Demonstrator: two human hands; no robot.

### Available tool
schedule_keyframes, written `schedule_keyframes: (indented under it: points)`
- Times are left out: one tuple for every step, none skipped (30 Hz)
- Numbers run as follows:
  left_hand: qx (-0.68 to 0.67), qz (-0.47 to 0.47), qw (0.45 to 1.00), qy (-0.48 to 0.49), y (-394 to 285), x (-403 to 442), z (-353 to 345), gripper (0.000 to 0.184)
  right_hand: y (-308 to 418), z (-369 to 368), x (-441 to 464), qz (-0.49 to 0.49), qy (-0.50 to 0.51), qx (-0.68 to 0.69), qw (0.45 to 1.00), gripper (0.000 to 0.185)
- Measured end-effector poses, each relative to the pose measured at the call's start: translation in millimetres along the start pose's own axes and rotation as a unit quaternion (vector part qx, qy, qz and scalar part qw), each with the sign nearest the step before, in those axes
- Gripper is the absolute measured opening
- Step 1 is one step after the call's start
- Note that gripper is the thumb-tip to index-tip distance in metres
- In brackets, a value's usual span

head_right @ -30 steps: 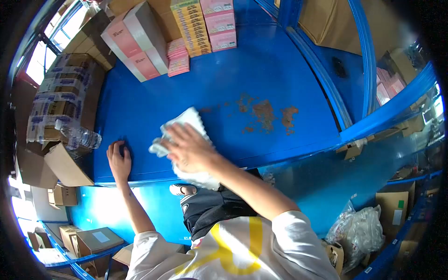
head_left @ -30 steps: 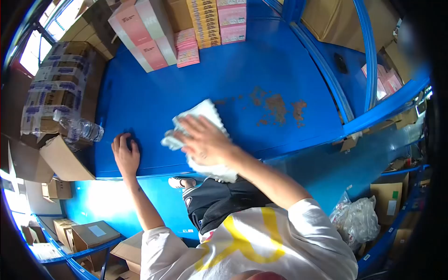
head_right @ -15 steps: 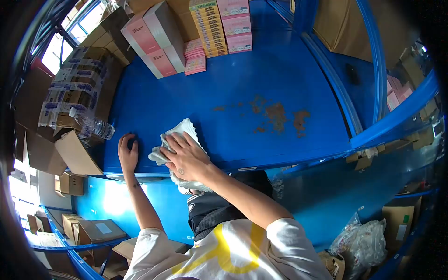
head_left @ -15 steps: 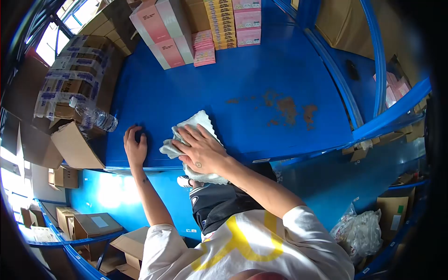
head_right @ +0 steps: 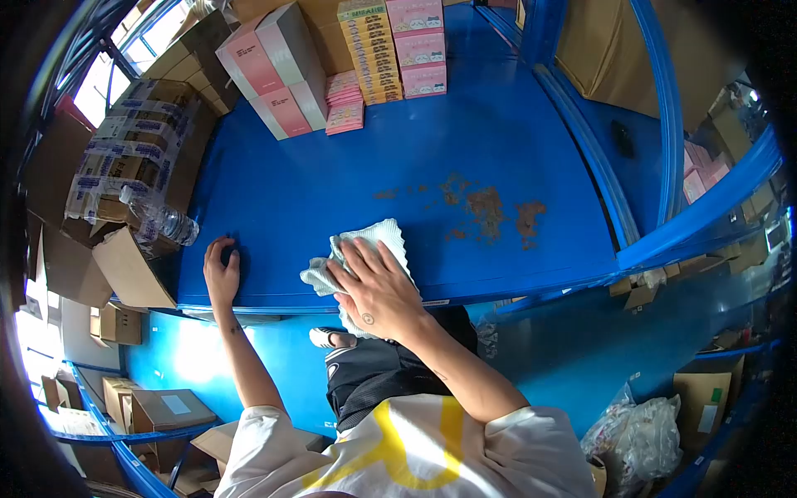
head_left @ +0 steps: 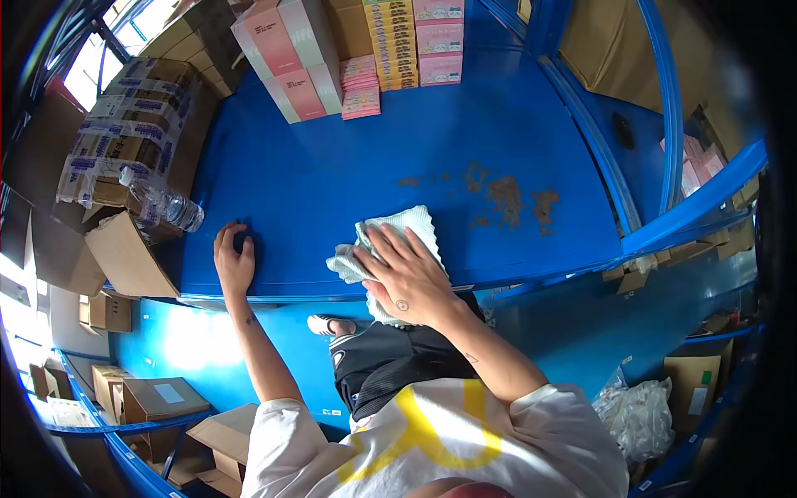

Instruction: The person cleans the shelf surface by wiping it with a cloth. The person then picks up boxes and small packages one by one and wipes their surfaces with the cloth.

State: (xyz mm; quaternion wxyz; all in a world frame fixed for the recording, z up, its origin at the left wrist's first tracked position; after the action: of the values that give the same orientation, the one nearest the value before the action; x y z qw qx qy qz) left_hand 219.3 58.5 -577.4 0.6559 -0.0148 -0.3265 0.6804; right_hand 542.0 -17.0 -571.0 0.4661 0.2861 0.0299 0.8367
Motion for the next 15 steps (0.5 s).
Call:
schedule_keyframes:
  points:
    - [0.004,0.001,1.0,-0.002,-1.9,-0.9,0.0,0.027,0.0,1.7,-1.6,-0.004,0.0,0.001,1.0,0.047]
    - [0.006,0.002,1.0,-0.004,-4.4,-1.7,0.0,0.028,-0.4,3.8,-3.0,-0.006,-0.001,0.002,1.0,0.047]
    - [0.009,0.003,1.0,-0.008,-6.7,-2.3,-0.2,0.03,-1.3,5.9,-4.0,-0.008,-0.001,0.001,1.0,0.047]
    - [0.012,0.005,1.0,-0.012,-7.9,-2.3,-0.1,0.031,-2.4,7.8,-5.0,-0.01,-0.002,0.001,1.0,0.046]
    - [0.011,0.005,1.0,-0.013,-6.8,-1.9,-1.3,0.031,-3.9,9.7,-6.2,-0.008,-0.003,0.001,1.0,0.046]
    - [0.047,-0.01,0.999,-0.004,-4.3,-1.4,-4.8,0.033,-6.3,11.9,-7.8,-0.012,-0.001,-0.006,1.0,0.046]
    - [0.083,-0.025,0.996,0.005,-1.1,-1.2,-9.3,0.035,-8.8,14.2,-9.9,-0.016,0.001,-0.012,1.0,0.046]
    - [0.119,-0.039,0.992,0.015,1.5,-1.3,-13.5,0.037,-11.6,16.4,-12.2,-0.021,0.004,-0.019,1.0,0.047]
    - [0.153,-0.054,0.986,0.025,3.4,-1.4,-16.4,0.038,-13.8,17.9,-14.2,-0.026,0.007,-0.026,0.999,0.047]
    - [0.152,-0.053,0.987,0.025,4.1,-1.6,-16.6,0.038,-15.5,18.7,-16.4,-0.026,0.008,-0.027,0.999,0.047]
    - [0.147,-0.046,0.988,0.033,4.3,-0.7,-16.2,0.04,-17.9,19.4,-17.9,-0.029,0.003,-0.029,0.999,0.046]
    - [0.143,-0.04,0.988,0.041,4.2,0.3,-15.2,0.041,-20.1,20.0,-19.2,-0.033,-0.003,-0.03,0.999,0.045]
    - [0.138,-0.033,0.989,0.05,4.3,0.6,-14.5,0.042,-21.7,20.3,-20.9,-0.037,-0.009,-0.031,0.999,0.045]
    - [0.135,-0.027,0.989,0.058,4.4,0.5,-14.1,0.044,-22.3,20.6,-22.5,-0.042,-0.015,-0.031,0.999,0.045]
    - [0.135,-0.027,0.989,0.059,4.5,-0.6,-14.0,0.044,-22.0,21.0,-24.0,-0.043,-0.015,-0.031,0.998,0.045]
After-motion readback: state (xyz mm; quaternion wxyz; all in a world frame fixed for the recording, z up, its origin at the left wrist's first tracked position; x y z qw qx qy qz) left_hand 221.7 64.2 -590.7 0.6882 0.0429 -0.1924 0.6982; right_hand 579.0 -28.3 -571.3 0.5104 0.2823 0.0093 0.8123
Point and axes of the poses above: each hand's wrist, its own x-axis towards the middle knuckle, its own z-axis out of the back of the hand, y = z × x, the point moved 1 cm from there along x, towards the middle knuckle, and after that the axes turned 3 degrees about -z, right-handed, at the moved point
